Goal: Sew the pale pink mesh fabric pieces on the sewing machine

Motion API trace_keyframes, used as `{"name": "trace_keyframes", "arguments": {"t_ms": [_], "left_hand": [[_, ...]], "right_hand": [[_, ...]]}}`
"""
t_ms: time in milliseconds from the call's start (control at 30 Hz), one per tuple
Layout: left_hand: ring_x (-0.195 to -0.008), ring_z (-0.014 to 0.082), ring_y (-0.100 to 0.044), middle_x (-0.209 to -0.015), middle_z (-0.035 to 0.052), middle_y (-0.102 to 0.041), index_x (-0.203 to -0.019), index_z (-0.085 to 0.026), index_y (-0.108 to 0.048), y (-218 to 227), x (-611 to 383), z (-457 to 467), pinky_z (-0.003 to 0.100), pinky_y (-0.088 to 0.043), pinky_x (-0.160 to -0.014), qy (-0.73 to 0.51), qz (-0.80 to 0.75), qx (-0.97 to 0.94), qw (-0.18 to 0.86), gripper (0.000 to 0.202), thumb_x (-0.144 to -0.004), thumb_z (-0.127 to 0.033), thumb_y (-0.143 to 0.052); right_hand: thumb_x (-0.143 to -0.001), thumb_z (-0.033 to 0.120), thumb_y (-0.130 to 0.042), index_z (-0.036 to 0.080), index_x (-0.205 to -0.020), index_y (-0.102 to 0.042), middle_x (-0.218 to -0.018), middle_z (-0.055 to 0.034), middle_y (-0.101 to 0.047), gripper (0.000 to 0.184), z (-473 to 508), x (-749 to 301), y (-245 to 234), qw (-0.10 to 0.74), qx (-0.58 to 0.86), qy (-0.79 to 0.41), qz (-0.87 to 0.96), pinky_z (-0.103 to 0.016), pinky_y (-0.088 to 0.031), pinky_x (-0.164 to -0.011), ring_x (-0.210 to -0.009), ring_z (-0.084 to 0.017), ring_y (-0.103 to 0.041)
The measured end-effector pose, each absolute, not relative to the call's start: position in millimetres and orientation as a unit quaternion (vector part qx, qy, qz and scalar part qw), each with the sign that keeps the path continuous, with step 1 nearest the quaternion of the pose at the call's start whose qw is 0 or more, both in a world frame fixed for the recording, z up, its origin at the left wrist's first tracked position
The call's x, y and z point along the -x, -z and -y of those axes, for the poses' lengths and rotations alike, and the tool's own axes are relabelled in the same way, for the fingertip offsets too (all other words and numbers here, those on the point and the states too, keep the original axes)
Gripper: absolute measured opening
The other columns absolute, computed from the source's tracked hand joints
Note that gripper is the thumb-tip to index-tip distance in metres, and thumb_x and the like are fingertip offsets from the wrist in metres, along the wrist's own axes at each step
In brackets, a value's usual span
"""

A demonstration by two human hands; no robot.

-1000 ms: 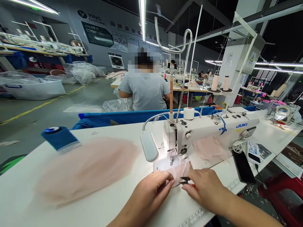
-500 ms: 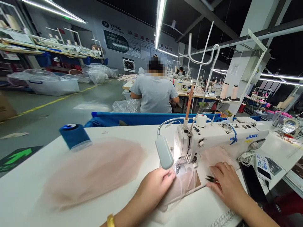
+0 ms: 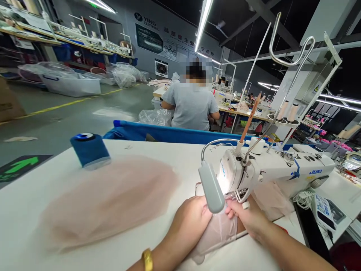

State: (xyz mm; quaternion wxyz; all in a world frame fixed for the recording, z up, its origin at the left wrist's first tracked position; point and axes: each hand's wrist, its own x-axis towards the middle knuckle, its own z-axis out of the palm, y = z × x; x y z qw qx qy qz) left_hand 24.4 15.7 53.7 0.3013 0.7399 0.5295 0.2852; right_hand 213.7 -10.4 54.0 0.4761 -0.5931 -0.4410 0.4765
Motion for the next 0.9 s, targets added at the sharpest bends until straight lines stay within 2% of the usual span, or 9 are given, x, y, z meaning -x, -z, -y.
{"name": "trace_keyframes", "arguments": {"t_ms": [133, 333, 433, 733, 900], "left_hand": [[-0.078, 0.0226, -0.068, -0.080, 0.0020, -0.077, -0.078, -0.023, -0.067, -57, -25, -13, 0.029, -0.048, -0.075, -0.295, -0.526, -0.738, 0.302, 0.022, -0.094, -0.022, -0.051], [-0.069, 0.0210, -0.063, -0.072, 0.0008, -0.071, -0.073, -0.023, -0.068, -59, -24, -11, 0.028, -0.046, -0.070, -0.293, -0.530, -0.737, 0.299, 0.028, -0.095, -0.020, -0.050], [-0.070, 0.0212, -0.063, -0.072, 0.0010, -0.072, -0.072, -0.023, -0.069, -58, -26, -12, 0.028, -0.046, -0.069, -0.291, -0.532, -0.736, 0.299, 0.029, -0.094, -0.017, -0.051], [-0.076, 0.0233, -0.071, -0.080, 0.0024, -0.079, -0.078, -0.023, -0.071, -57, -29, -13, 0.029, -0.050, -0.074, -0.295, -0.531, -0.734, 0.303, 0.022, -0.090, -0.014, -0.055], [-0.073, 0.0231, -0.070, -0.078, 0.0023, -0.078, -0.076, -0.024, -0.069, -55, -28, -15, 0.030, -0.051, -0.073, -0.307, -0.529, -0.731, 0.302, 0.020, -0.089, -0.017, -0.056]], "right_hand": [[-0.067, 0.053, -0.090, 0.020, -0.078, -0.071, -0.065, 0.0015, -0.068, 0.040, 9, -208, -46, 0.451, 0.625, -0.457, 0.444, -0.030, -0.053, -0.065, -0.061, -0.017, -0.063], [-0.068, 0.046, -0.086, 0.020, -0.074, -0.068, -0.074, -0.0006, -0.071, 0.032, 9, -207, -44, 0.430, 0.644, -0.451, 0.445, -0.028, -0.055, -0.065, -0.072, -0.020, -0.070], [-0.070, 0.043, -0.085, 0.020, -0.072, -0.066, -0.076, -0.0014, -0.072, 0.030, 8, -206, -44, 0.423, 0.651, -0.446, 0.445, -0.028, -0.056, -0.065, -0.073, -0.020, -0.070], [-0.072, 0.036, -0.083, 0.021, -0.071, -0.065, -0.075, -0.0006, -0.071, 0.024, 10, -203, -54, 0.411, 0.655, -0.447, 0.450, -0.027, -0.055, -0.064, -0.072, -0.020, -0.070], [-0.072, 0.035, -0.080, 0.020, -0.074, -0.066, -0.077, -0.0009, -0.071, 0.021, 10, -202, -54, 0.414, 0.655, -0.448, 0.446, -0.027, -0.055, -0.064, -0.072, -0.019, -0.069]]}}
